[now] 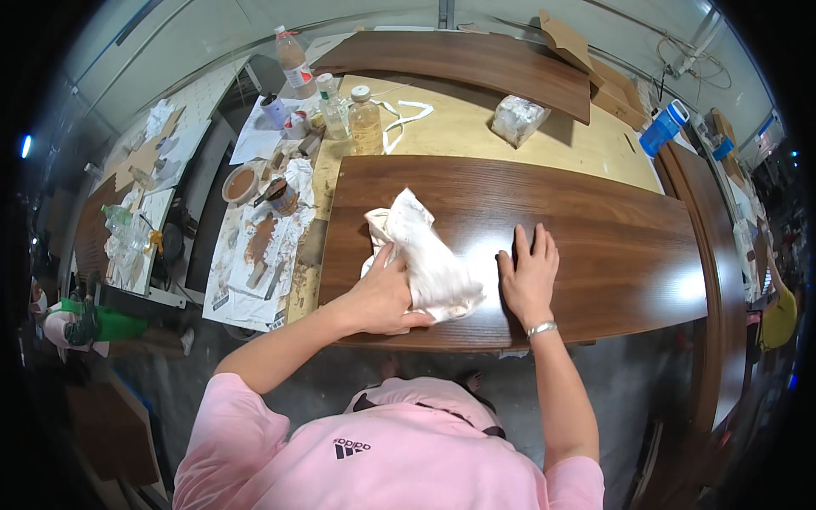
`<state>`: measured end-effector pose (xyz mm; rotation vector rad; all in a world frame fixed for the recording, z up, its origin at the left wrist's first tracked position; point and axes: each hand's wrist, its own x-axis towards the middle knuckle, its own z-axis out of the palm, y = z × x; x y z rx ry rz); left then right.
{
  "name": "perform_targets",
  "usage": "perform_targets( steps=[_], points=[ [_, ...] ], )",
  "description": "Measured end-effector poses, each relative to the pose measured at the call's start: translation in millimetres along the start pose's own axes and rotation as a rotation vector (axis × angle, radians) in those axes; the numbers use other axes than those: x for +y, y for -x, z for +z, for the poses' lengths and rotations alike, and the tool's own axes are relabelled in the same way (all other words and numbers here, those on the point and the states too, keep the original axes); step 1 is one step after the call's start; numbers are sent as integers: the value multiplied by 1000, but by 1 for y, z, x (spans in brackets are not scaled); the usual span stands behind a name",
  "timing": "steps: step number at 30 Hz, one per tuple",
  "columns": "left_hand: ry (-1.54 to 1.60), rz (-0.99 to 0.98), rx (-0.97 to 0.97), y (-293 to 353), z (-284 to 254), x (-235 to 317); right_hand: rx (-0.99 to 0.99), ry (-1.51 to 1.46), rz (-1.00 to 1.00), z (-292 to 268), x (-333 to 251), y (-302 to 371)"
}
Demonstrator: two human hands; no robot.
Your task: The person cleans wooden furniture panels. They use a cloth to wipe the surface, scrape away small imperfections with a tool, and apply a liquid from a bottle to the cloth for further wiping.
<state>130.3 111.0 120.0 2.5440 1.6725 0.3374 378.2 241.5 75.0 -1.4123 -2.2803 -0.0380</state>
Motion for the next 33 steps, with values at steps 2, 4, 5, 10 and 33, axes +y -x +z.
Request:
perform_targets(
  steps=[2,4,5,10,33],
  points=[
    [5,-50,69,-16,21,-37,-57,-35,-13,-10,-15,-3],
    [43,-294,-24,-44,-7,-76,-51,-41,29,-15,-17,-3],
    [21,-437,-28,-55,-15,-98,-50,-67,36,-17,-17,-4],
    [-273,-336,185,-53,12,-199,-28,-131,39,-16,-24,-9],
    [124,-75,118,107,-5,-40,4,-119,15,-9,-14,-9]
  ],
)
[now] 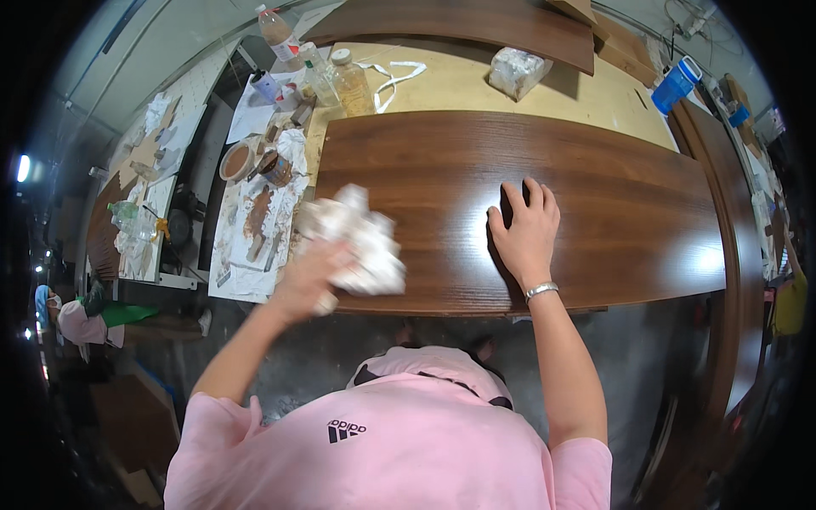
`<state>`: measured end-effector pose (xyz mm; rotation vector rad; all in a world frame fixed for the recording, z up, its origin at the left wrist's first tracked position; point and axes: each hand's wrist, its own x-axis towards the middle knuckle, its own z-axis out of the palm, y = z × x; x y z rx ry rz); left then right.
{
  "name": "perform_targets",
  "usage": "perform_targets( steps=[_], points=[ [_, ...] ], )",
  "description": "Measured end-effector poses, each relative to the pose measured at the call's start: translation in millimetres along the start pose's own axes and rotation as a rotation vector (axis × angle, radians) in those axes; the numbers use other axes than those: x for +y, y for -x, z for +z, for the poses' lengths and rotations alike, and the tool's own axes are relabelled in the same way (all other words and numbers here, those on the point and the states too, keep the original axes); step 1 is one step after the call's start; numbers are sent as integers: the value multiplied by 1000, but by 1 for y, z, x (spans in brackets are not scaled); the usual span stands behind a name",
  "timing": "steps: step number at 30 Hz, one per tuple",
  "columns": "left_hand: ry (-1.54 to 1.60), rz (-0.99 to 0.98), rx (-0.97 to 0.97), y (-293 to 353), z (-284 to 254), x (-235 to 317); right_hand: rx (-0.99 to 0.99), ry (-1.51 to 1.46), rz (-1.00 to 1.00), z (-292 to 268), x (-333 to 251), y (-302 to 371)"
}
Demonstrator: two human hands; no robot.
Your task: The person cleans wooden furniture panels. They use a cloth to wipe the surface, scrape away small imperfections with a tool, and apply a liquid from a bottle to the cloth for further wiping.
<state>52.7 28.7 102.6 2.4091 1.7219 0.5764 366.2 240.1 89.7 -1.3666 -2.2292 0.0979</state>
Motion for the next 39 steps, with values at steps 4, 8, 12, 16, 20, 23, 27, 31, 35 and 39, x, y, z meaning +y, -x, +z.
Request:
perform_targets(
  steps=[4,8,12,16,20,23,27,31,35,39],
  points=[
    [-17,-606,286,50,-54,-67,-4,4,10,0,0,1],
    [81,-389,354,22,-36,2,-26,33,23,-1,0,1],
    [-13,-3,164,25,-3,31,-27,37,15,1,1,3],
    [-179,-488,216,64,-28,-35,-25,28,14,1,-2,0],
    [-40,-383,371,17,-30,24,-29,47,12,1,1,3],
    [-53,-91,61,3,-18,56,-18,38,5,2,2,1],
    [-202,-446,306,16,-38,-18,-24,33,13,1,1,0],
    [-44,-321,433,-26,-38,17,-22,43,26,-1,-3,0],
    [239,-78,325,-82,-37,63,39,-256,69,6,22,-2],
    [224,-256,459,-115,-35,24,-30,-562,-49,5,-59,16]
  ],
)
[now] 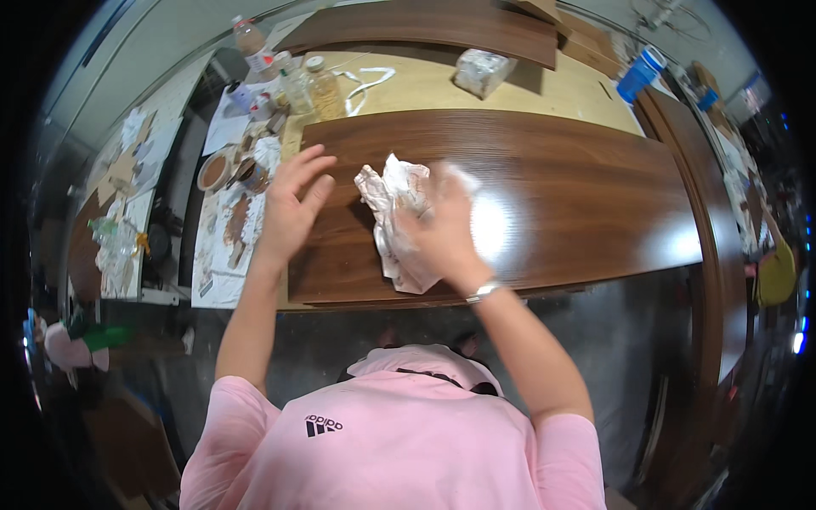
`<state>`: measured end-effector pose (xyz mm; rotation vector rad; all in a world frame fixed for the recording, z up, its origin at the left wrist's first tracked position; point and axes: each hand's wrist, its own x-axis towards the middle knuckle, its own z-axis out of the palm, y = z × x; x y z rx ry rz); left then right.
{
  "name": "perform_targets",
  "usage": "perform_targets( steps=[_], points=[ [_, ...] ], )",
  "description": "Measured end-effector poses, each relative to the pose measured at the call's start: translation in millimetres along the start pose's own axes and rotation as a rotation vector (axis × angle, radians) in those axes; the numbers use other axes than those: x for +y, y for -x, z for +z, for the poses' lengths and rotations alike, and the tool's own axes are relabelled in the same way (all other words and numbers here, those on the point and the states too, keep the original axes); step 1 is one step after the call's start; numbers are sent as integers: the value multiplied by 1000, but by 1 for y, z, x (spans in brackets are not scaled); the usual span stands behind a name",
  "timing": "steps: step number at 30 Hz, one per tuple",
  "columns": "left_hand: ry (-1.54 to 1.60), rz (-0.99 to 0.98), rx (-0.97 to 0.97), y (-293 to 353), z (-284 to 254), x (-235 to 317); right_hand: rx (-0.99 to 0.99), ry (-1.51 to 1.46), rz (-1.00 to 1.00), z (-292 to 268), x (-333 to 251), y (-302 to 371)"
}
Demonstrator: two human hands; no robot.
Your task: The person cleans wooden furniture panels. They use a cloth to wipe the surface, scrape away small imperfections with a tool, and apply a liquid from a bottle to the cloth for further wiping.
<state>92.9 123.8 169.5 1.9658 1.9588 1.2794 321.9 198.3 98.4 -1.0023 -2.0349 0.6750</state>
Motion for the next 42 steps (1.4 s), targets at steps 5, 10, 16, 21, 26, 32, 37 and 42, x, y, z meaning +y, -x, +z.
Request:
perform_targets(
  steps=[5,10,16,21,26,32,37,42],
  points=[
    [-215,34,-2,-34,28,-95,-327,472,-226,67,-58,11],
    [-381,41,-61,-26,58,-123,-191,709,96,-12,43,-43],
    [-582,-5,-130,-24,62,-107,-56,975,644,-120,153,-69],
    [-612,51,-149,-20,61,-111,-209,553,53,43,44,-93],
    [-483,124,-151,-23,58,-115,-363,564,-73,65,8,-101],
    [-482,98,-211,-28,51,-109,-245,700,204,-70,123,-134],
    [-547,-12,-248,-20,41,-112,-155,789,436,-210,252,-144],
    [-596,-225,-185,-21,60,-121,102,995,696,-371,404,-126]
  ],
)
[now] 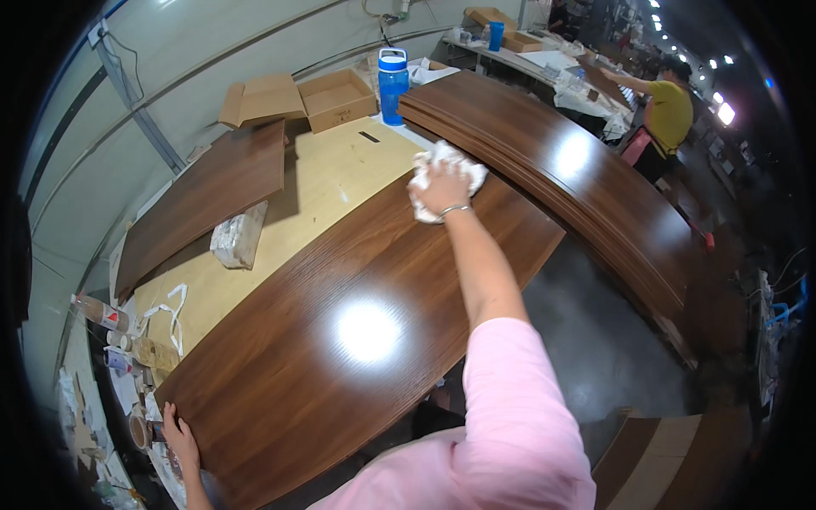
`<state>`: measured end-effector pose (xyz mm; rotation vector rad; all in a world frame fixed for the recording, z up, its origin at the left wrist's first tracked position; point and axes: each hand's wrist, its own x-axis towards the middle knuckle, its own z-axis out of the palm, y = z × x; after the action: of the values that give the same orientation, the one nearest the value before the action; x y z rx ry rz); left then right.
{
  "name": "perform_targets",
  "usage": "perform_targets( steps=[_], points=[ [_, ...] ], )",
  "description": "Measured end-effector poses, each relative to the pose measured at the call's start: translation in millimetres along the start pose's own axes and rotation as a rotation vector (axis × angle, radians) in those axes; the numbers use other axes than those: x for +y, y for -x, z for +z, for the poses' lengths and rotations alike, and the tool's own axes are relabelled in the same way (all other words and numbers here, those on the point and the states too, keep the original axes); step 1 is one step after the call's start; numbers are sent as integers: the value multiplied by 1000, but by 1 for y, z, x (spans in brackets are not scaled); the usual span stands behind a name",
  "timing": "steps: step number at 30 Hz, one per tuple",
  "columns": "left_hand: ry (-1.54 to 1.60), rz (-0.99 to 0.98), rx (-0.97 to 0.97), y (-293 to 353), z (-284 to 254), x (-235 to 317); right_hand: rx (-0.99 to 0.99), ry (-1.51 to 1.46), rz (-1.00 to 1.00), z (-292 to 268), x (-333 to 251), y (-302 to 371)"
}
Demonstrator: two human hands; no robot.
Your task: The person cleans wooden furniture panels. They use a cloth to wipe the surface, scrape away small imperfections with a tool, and apply a liquid from a bottle to the cloth for further wiping.
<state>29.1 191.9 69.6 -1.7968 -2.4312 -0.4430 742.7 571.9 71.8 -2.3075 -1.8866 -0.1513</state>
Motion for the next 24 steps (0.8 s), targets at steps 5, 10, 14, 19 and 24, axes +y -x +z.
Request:
perform_targets(
  steps=[5,10,14,19,24],
  points=[
    [-343,-405,-24,-23,33,73,-134,-171,-304,-19,-36,14],
    [-300,-472,-15,-23,27,84,-131,-242,-676,-25,-80,55],
    [-272,-472,3,-24,26,93,-7,-188,-200,0,19,-42],
    [-270,-471,31,-22,26,92,-159,-53,-32,-27,39,-43],
    [-294,-476,25,-17,26,80,-93,-113,-631,-21,-43,46]
  ],
)
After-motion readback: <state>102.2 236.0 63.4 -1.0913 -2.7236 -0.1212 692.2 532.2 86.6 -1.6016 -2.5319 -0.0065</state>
